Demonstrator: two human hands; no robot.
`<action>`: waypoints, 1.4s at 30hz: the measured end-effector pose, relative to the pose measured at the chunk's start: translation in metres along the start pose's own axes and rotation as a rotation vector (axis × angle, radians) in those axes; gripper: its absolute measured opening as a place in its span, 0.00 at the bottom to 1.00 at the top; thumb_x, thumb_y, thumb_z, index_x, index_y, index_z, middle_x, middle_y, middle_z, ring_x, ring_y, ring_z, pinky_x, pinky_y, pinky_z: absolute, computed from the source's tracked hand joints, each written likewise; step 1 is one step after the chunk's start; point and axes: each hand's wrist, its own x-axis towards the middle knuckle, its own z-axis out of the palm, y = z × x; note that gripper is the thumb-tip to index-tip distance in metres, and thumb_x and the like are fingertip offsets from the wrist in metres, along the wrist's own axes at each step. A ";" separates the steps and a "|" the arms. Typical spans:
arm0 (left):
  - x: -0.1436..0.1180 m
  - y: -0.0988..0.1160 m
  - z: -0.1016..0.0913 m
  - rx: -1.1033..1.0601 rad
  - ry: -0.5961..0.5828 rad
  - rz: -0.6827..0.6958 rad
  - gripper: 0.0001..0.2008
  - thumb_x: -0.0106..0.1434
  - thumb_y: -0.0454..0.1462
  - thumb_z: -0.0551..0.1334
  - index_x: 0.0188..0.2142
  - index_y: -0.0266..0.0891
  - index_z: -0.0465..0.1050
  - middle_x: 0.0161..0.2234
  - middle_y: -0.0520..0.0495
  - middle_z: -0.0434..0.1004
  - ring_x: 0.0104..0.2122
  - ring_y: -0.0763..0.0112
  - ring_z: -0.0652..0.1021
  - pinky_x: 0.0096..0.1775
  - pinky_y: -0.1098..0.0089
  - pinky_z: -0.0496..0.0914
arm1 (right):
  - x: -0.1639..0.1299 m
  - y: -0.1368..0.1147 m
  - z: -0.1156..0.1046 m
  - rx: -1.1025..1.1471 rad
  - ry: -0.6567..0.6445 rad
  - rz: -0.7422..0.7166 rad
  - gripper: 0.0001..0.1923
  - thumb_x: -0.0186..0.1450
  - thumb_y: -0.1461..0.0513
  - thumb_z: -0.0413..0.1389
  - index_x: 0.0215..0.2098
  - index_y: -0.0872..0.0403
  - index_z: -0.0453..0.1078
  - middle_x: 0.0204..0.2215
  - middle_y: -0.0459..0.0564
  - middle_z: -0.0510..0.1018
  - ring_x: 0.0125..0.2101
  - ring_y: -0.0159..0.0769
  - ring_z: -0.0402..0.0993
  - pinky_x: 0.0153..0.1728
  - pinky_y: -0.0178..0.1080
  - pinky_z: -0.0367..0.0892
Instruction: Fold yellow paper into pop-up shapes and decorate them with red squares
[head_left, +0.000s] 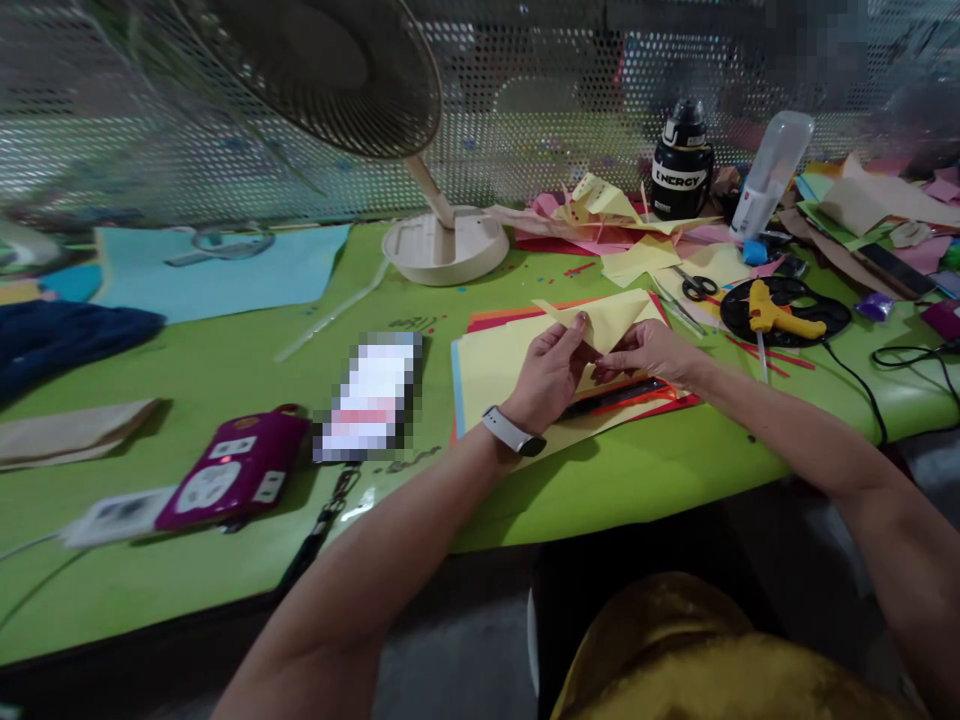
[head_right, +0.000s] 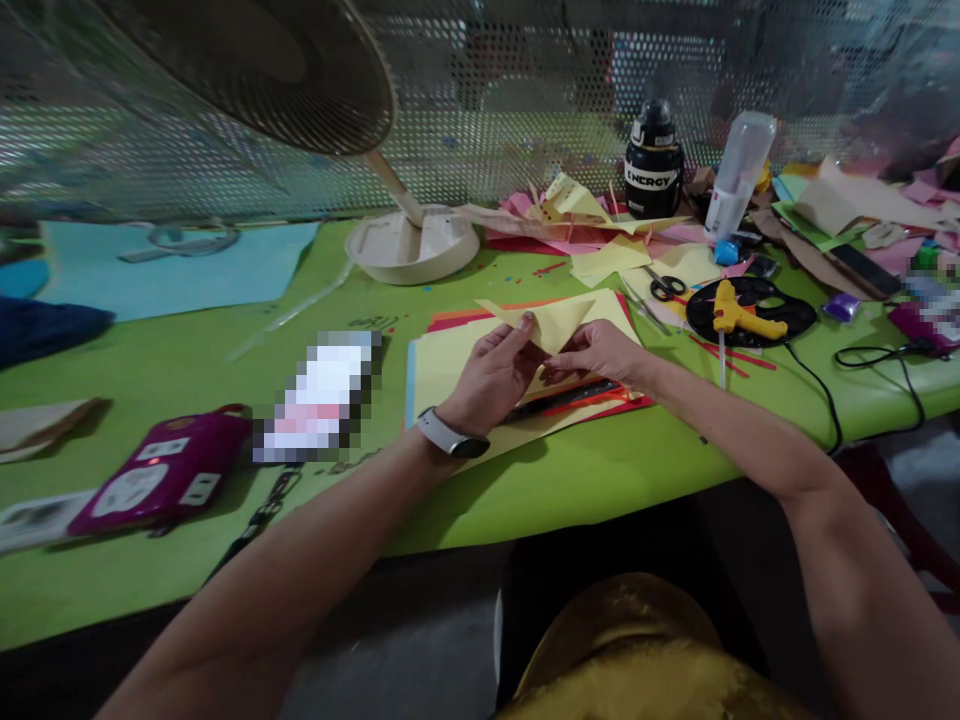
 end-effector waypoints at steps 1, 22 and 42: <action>0.000 0.000 -0.001 0.006 -0.002 0.004 0.23 0.51 0.49 0.77 0.21 0.39 0.67 0.18 0.54 0.72 0.18 0.76 0.73 0.22 0.73 0.69 | 0.000 0.001 0.000 -0.008 -0.001 -0.003 0.16 0.49 0.56 0.74 0.30 0.57 0.80 0.26 0.50 0.84 0.28 0.31 0.81 0.26 0.29 0.67; 0.000 0.006 0.002 -0.051 0.053 0.005 0.18 0.51 0.41 0.78 0.20 0.37 0.71 0.18 0.58 0.66 0.18 0.83 0.64 0.24 0.78 0.65 | -0.003 -0.013 -0.005 -0.173 0.275 -0.212 0.23 0.64 0.48 0.58 0.19 0.55 0.73 0.19 0.50 0.80 0.18 0.28 0.73 0.21 0.33 0.60; 0.001 0.012 -0.006 0.140 -0.056 0.020 0.23 0.51 0.49 0.75 0.42 0.40 0.78 0.39 0.47 0.83 0.39 0.65 0.81 0.40 0.66 0.77 | -0.004 -0.024 -0.020 -0.023 0.198 -0.005 0.33 0.64 0.35 0.51 0.28 0.55 0.72 0.19 0.52 0.79 0.16 0.32 0.74 0.13 0.32 0.59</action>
